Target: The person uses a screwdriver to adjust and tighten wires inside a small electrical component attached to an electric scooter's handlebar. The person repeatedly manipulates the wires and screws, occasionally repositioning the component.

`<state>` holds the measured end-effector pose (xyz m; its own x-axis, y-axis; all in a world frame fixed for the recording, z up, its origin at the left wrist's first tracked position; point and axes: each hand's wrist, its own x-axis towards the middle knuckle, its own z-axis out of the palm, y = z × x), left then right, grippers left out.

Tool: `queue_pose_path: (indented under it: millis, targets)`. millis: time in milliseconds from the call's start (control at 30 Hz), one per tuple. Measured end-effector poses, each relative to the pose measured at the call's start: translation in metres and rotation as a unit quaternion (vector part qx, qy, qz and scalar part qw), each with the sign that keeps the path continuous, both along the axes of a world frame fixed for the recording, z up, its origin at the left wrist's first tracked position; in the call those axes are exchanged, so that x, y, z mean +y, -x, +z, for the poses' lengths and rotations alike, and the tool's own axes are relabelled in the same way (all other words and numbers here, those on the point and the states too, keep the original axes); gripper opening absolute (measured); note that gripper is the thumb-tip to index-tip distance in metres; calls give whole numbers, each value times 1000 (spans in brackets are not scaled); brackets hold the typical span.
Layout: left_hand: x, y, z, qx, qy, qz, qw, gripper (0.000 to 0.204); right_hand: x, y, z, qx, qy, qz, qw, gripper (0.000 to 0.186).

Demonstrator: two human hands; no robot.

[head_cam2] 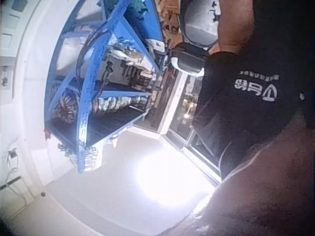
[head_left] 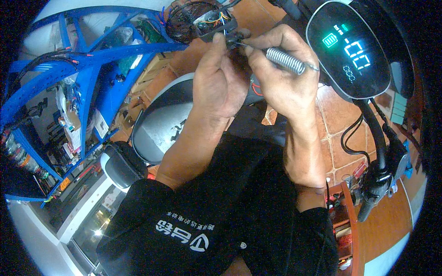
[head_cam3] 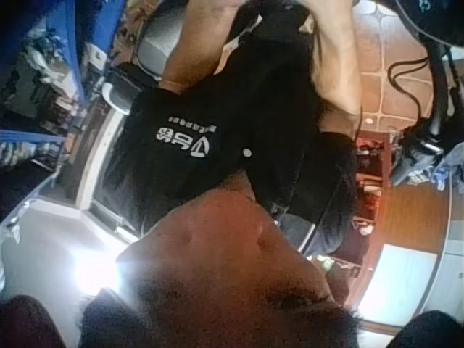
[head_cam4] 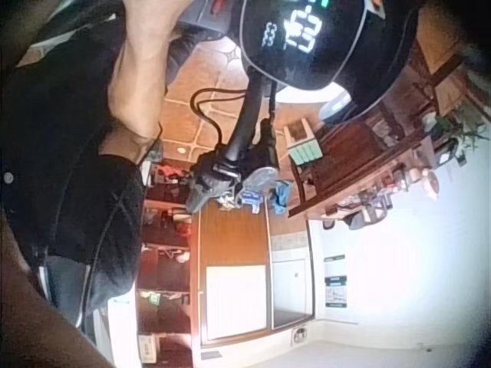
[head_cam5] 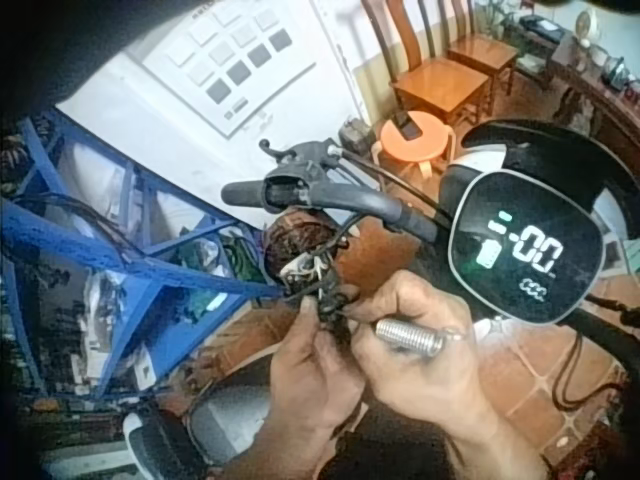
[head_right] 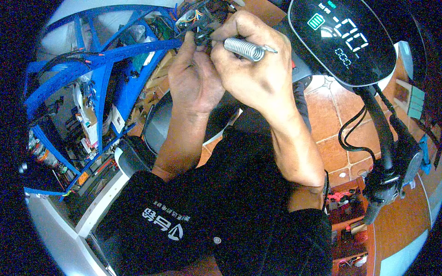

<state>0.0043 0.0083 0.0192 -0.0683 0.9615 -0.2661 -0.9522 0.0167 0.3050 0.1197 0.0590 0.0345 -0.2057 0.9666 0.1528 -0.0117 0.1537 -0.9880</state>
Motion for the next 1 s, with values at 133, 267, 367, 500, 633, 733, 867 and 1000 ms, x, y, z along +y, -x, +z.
queue_pose_path:
  millis: [133, 267, 367, 500, 633, 733, 867, 1000]
  targets:
    - [-2, 3, -6, -14, -31, -10, 999, 38, -1, -1, -3, 10, -1, 8, 1000, 7]
    - [-1, 1, -1, -9, -5, 4, 1000, 38, -2, 0, 1, 1, 4, 11, 1000, 6]
    - [0, 1, -2, -7, -14, -5, 1000, 38, -1, 1, -1, 14, -11, 7, 1000, 6]
    - [-2, 4, -4, -48, -34, -10, 998, 39, 1, 0, 6, 4, -37, 19, 999, 6]
    - [-1, 6, -7, -54, -46, -22, 997, 39, 1, 0, 6, -27, -19, 3, 999, 6]
    - [0, 6, -6, -76, -37, -23, 996, 39, 4, -1, 4, 3, -33, 26, 999, 6]
    - [1, 3, -2, -49, -14, -16, 999, 40, 3, -1, 1, -6, -13, 31, 999, 7]
    - [5, -7, 14, 34, 74, 21, 996, 34, 2, -4, 3, -5, 5, 58, 998, 9]
